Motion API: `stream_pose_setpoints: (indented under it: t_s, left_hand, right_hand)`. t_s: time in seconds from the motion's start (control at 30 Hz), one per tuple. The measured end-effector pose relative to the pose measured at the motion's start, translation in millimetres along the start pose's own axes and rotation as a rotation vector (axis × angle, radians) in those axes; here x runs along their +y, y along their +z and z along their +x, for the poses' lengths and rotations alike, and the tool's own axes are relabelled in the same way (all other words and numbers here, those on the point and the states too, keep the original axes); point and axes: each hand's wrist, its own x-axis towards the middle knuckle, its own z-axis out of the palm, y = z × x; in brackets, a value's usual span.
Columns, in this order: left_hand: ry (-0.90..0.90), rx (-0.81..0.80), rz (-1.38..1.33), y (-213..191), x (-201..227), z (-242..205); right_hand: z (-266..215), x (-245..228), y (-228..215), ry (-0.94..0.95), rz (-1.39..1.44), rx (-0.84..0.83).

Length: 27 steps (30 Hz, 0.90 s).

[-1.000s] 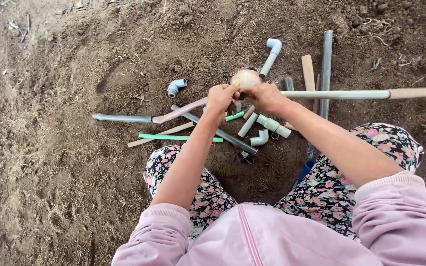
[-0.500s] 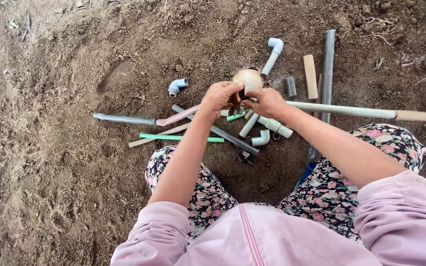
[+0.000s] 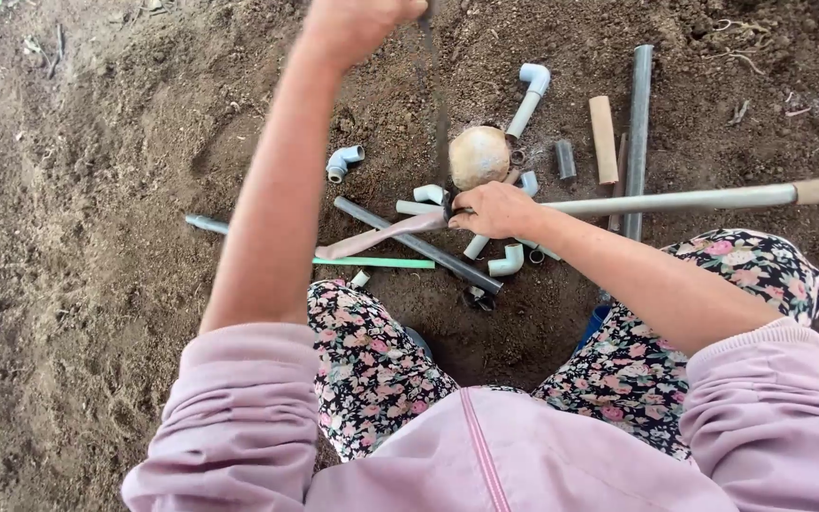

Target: Wrapping grey adhesive tape around PVC pipe joints and sections to seal or mark them.

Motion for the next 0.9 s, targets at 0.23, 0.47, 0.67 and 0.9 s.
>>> stream_pose_setpoints:
  t_s: [0.23,0.47,0.67,0.9]
  left_hand:
    - [0.47,0.181,-0.004,97,-42,-83]
    - [-0.211,-0.404,0.461,231,-169,-166]
    - [-0.556,0.263,-1.74,250,-170,-134]
    - [-0.103,0.503,-0.936,290,-153,-131]
  right_hand:
    - [12,11,6,0.1,0.116,-0.079]
    - [5,3,-2,0.068,0.152,-0.065]
    - [8,7,-9,0.096,0.222,-0.004]
    - [-1,-1,-23,0.112,0.469,-0.025]
